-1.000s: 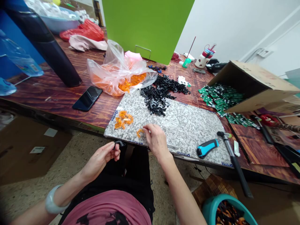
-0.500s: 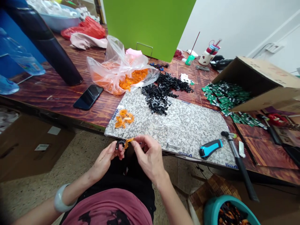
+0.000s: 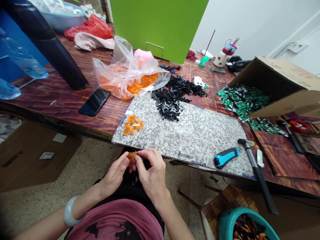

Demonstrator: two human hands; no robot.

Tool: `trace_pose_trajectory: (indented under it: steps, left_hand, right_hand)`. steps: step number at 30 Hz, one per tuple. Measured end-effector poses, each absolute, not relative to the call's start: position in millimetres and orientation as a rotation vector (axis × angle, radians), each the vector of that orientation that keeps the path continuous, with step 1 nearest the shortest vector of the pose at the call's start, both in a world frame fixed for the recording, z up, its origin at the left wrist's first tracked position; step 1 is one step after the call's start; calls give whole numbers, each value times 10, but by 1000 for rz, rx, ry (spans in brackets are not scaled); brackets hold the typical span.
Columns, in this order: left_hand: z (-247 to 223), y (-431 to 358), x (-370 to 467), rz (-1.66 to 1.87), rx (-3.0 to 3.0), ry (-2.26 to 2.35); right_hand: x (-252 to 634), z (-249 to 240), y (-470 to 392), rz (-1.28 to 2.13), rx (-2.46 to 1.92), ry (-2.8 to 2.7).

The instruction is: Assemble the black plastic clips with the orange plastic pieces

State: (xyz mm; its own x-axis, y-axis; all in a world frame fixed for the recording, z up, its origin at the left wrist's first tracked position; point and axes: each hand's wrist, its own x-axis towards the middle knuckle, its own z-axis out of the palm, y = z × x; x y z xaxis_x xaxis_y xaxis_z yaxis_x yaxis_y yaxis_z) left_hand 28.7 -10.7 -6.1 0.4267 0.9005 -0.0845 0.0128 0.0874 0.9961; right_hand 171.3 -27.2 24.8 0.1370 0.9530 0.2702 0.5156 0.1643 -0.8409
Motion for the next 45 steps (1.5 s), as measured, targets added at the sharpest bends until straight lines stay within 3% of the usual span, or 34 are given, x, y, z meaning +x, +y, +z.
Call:
trace_pose_trajectory:
  steps: [20,32,45]
  left_hand:
    - [-37,-88,209,735,1433,976]
    - [57,-54,67,597,1672,844]
    - [35,-96,44,628,1859,746]
  right_hand:
    - [1710,252,-290,687,-1471,-1506]
    - [1826,268,-285,1176,-1334,-1488]
    - [1803,330,-388,1049,-1283,-1571]
